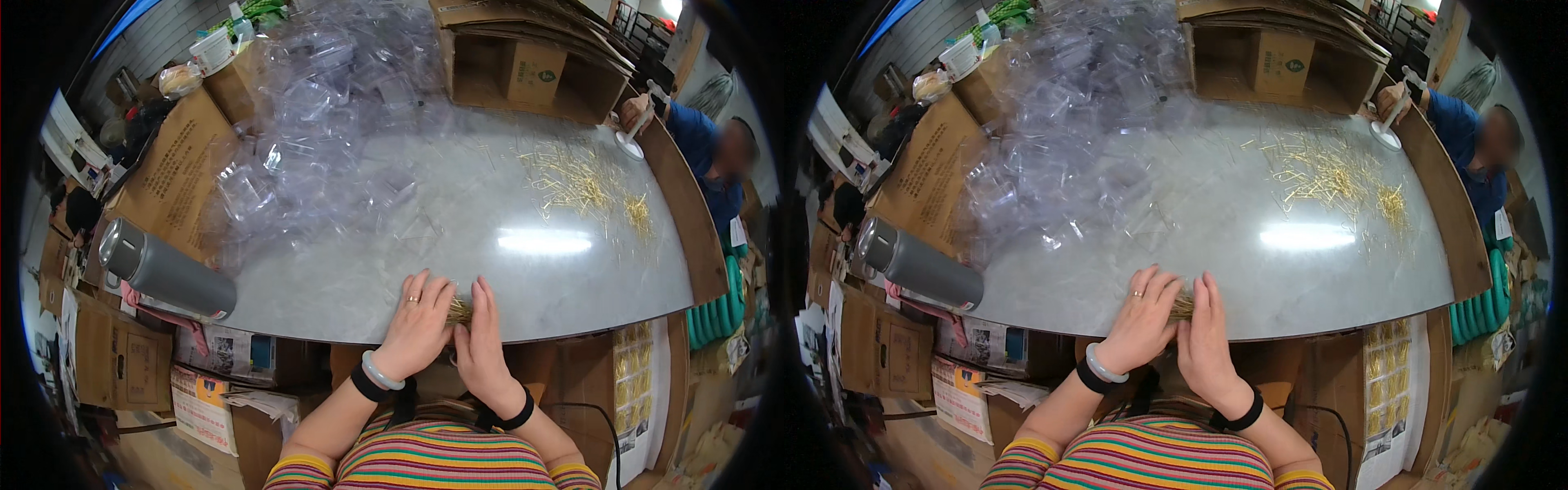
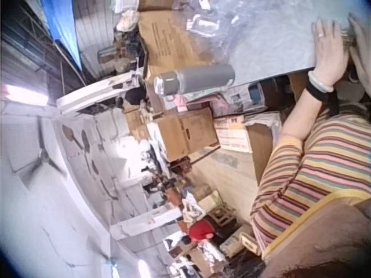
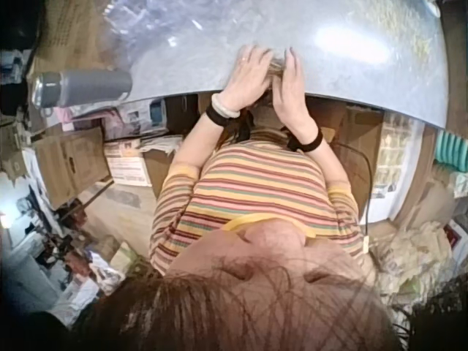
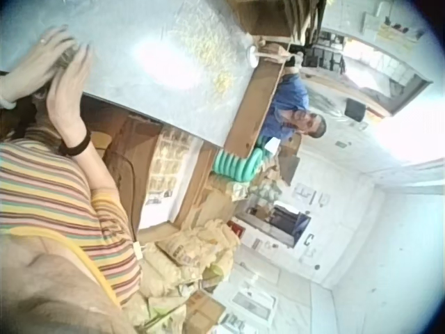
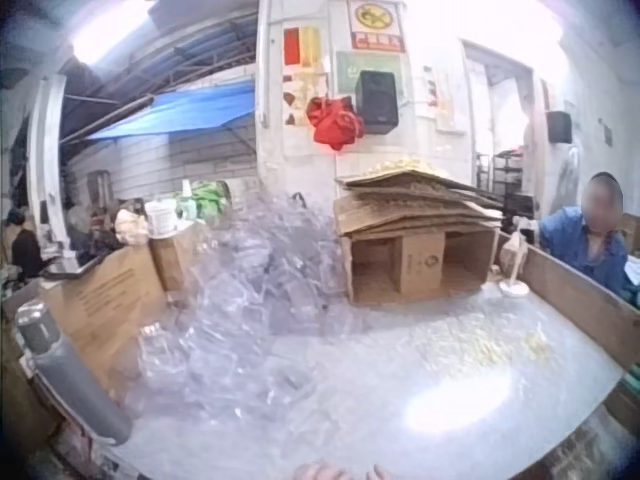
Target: Packing small gold-colored pins into plastic bags at a workstation.
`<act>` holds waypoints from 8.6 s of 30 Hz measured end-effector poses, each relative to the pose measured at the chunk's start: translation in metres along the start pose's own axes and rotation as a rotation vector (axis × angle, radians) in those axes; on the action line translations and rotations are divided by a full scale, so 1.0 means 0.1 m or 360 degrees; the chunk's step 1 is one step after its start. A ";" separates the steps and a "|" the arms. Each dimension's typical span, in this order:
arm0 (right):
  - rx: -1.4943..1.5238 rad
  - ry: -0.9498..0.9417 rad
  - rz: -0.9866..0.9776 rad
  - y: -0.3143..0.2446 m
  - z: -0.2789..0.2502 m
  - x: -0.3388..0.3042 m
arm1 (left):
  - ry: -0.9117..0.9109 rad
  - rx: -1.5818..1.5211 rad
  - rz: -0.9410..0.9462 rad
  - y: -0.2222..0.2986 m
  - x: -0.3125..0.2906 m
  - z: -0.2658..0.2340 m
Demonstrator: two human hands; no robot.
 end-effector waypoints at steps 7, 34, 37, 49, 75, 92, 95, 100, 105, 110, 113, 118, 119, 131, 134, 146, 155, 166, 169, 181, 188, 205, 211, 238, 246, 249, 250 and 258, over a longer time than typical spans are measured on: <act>0.0474 -0.0228 0.0042 0.12 -0.11 0.23 | 0.0080 -0.0266 -0.0146 -0.03 -0.03 0.00; -0.0346 -0.0241 -0.0607 -0.07 -0.07 0.23 | 0.0108 -0.0305 -0.0416 -0.17 -0.21 -0.33; -0.0399 -0.0248 -0.0645 -0.03 -0.04 0.22 | 0.0050 -0.0722 -0.0512 -0.10 -0.09 -0.22; 0.0228 0.0201 0.0097 0.24 -0.35 0.11 | -0.0223 -0.0320 0.0137 0.10 -0.03 -0.07; -0.0375 0.0074 -0.0178 0.29 -0.83 -0.04 | -0.0069 -0.0227 0.0059 0.13 -0.09 0.03; 0.0129 0.0445 0.0098 0.12 -0.37 -0.13 | -0.0054 -0.0180 0.0112 0.15 -0.10 0.03; -0.0075 0.0184 -0.0017 0.01 -0.20 -0.18 | -0.0017 -0.0096 0.0163 0.18 -0.10 0.07; 0.0292 0.0094 0.0053 -0.03 -0.15 0.01 | 0.0019 -0.0141 0.0092 0.15 -0.11 0.06; 0.0133 -0.0118 -0.0107 0.13 -0.19 0.10 | 0.0019 -0.0291 0.0003 0.10 -0.12 0.05; 0.0418 -0.0176 -0.0030 0.16 -0.21 0.20 | -0.0027 -0.0467 -0.0086 0.07 -0.10 0.00; -0.0033 -0.0259 -0.0286 0.08 -0.18 0.19 | -0.0088 -0.0651 -0.0166 0.07 -0.11 -0.07; -0.0377 -0.0251 -0.0595 0.03 -0.10 0.14 | -0.0193 -0.0824 -0.0134 -0.07 -0.12 -0.08; -0.0400 -0.0212 -0.0603 0.05 -0.10 0.13 | -0.0176 -0.0805 -0.0151 -0.07 -0.11 -0.09; -0.0437 -0.0082 -0.0580 0.14 -0.31 0.12 | 0.0039 -0.0327 -0.0132 0.39 -0.14 0.22; -0.0563 -0.0071 -0.0573 0.24 -0.47 0.17 | 0.0004 -0.0439 -0.0320 0.11 -0.10 0.00; -0.0425 0.0003 -0.0469 0.28 -0.54 0.16 | -0.0214 -0.1330 -0.2041 -0.94 0.50 -0.05; -0.0428 -0.0003 -0.0452 0.29 -0.54 0.16 | -0.0042 -0.2096 -0.2060 -0.18 -0.19 -0.16; -0.0470 0.0005 -0.0441 0.27 -0.52 0.17 | 0.0210 -0.2251 -0.1849 0.07 -0.15 0.03; -0.0479 0.0000 -0.0442 0.28 -0.51 0.18 | 0.0111 -0.2125 -0.1692 -0.03 -0.33 -0.16; -0.0553 -0.0041 -0.0524 0.19 -0.35 0.17 | -0.0850 -0.1951 -0.2011 -0.11 -1.28 -0.04; -0.0519 -0.0184 -0.0555 -0.07 -0.22 -0.14 | -0.0365 -0.2393 -0.1855 -0.05 -1.22 0.17; -0.0228 0.0042 -0.0510 -0.37 -0.38 -0.06 | -0.0669 -0.1676 -0.1226 -0.10 -0.54 -0.32; -0.0437 0.0196 -0.0385 -0.05 -0.28 0.16 | -0.0024 0.0216 -0.0347 0.03 -0.05 -0.35; 0.0031 0.0198 -0.0098 0.00 -0.46 0.22 | -0.0024 -0.0127 0.0057 0.16 -0.19 -0.22; -0.0093 -0.0009 -0.0412 0.11 -0.40 0.17 | -0.0001 -0.0221 0.0091 0.14 -0.08 -0.01; 0.0123 0.0169 -0.0113 0.14 -0.42 0.18 | 0.0004 -0.0267 0.0028 0.15 -0.10 -0.03; 0.0136 0.0228 -0.0083 0.13 -0.45 0.18 | 0.0004 -0.0270 0.0014 0.16 -0.10 -0.05; -0.0243 0.0162 -0.0336 0.08 -0.49 0.07 | -0.0056 -0.0064 0.0251 0.19 -0.02 0.02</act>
Point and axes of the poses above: each hand's wrist, its own x-axis towards the middle knuckle, its own z-axis out of the palm, y = z × x, the point moved 5 cm from there along x, towards the middle knuckle, and after that the axes turned 11 degrees about y, right-handed, at the moved point
